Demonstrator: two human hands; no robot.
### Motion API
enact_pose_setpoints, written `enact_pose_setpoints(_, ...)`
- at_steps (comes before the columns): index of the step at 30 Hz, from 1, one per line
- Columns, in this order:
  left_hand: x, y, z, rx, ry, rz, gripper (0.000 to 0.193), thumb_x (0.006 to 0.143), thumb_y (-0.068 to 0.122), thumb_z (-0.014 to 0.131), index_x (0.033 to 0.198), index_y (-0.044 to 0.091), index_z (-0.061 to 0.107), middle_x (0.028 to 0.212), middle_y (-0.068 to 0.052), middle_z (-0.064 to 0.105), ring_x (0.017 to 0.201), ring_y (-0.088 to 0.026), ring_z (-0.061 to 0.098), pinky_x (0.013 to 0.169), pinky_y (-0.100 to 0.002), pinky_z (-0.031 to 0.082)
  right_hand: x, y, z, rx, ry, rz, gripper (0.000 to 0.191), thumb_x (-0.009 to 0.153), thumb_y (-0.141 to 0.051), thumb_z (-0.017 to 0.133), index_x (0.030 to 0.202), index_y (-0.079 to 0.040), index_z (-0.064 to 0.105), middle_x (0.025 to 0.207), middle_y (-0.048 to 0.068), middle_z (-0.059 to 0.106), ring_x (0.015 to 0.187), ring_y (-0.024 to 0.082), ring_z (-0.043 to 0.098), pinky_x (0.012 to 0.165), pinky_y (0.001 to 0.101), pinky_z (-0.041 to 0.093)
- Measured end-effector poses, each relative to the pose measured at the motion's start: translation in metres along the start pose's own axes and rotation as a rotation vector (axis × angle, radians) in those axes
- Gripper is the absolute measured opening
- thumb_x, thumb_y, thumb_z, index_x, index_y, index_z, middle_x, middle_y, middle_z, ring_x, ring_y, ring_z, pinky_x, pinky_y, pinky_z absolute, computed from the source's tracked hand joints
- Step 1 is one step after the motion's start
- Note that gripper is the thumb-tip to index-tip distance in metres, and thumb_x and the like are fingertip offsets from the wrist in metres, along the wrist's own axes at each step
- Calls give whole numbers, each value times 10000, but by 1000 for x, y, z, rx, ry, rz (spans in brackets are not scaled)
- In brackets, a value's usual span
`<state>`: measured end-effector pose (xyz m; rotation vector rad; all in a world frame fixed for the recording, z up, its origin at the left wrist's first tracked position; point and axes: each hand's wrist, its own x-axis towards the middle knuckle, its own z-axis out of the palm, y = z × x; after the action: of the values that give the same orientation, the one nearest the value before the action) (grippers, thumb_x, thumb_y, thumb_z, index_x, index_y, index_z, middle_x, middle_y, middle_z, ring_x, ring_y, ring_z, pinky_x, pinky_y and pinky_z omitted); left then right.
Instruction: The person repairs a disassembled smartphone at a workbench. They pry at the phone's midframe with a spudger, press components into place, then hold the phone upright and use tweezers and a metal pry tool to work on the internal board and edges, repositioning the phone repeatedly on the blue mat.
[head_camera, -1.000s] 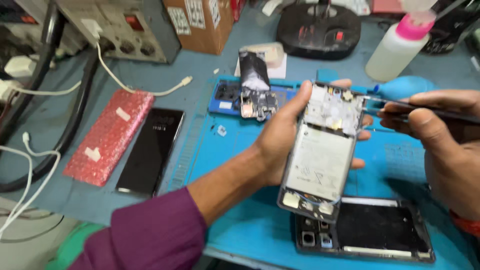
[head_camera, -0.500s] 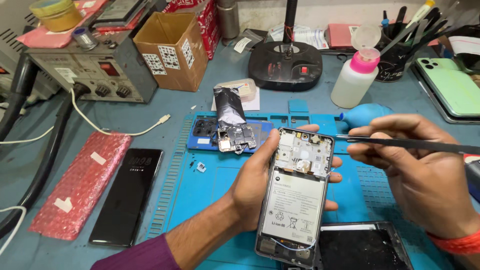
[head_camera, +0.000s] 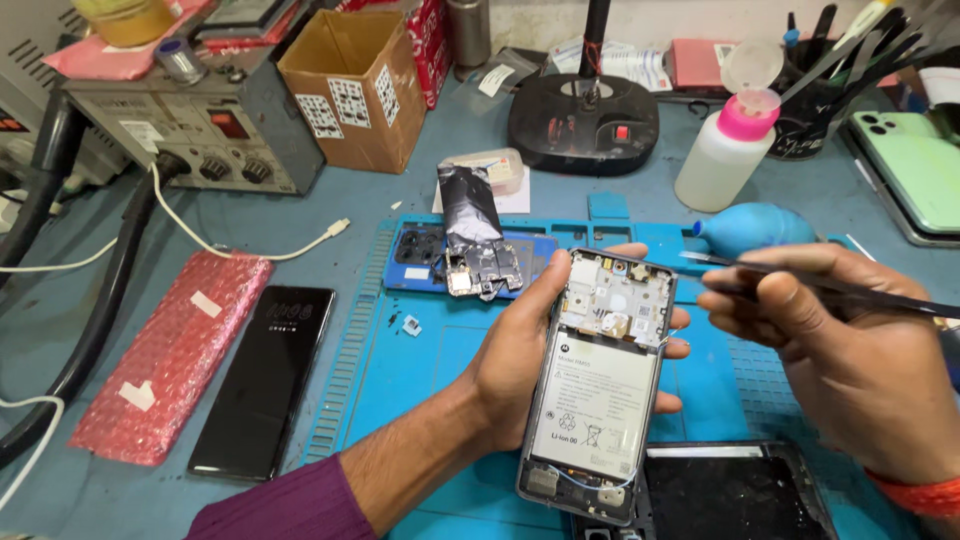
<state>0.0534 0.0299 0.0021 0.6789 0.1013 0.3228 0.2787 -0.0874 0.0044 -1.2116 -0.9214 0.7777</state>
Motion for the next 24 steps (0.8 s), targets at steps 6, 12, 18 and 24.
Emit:
enact_pose_setpoints(6, -2, -3, 0, -17, -29, -18, 707, 1116, 632, 183, 1671, 205, 286, 1430, -200, 546, 1292, -363, 564, 1000, -613, 517, -4, 2, -1, -43, -54, -120, 282, 985, -81, 626, 1220, 72, 646, 1132, 251, 738, 1033, 316, 752, 949, 458, 642)
enact_pose_setpoints(12, -2, -2, -1, -50, -35, -11, 701, 1128, 630, 191, 1662, 191, 311, 1433, -209, 554, 1284, -364, 575, 994, -624, 521, -8, -4, 5, -256, -33, -120, 215, 933, 11, 645, 1118, 86, 723, 1052, 226, 779, 969, 282, 776, 889, 410, 652)
enact_pose_setpoints(18, -2, -5, -2, -57, -32, -7, 685, 1125, 621, 190, 1642, 190, 323, 1427, -202, 556, 1289, -376, 573, 995, -632, 517, -10, -8, 10, -238, -42, -204, 222, 933, 28, 658, 1144, 77, 704, 1076, 194, 770, 980, 236, 767, 915, 365, 651)
enact_pose_setpoints(24, -2, -4, 0, -78, -51, -10, 708, 1130, 642, 183, 1664, 194, 306, 1426, -204, 550, 1296, -369, 568, 1007, -627, 516, -10, -13, 12, -345, -42, -264, 209, 931, 12, 680, 1127, 64, 729, 1086, 184, 776, 991, 232, 755, 925, 360, 638)
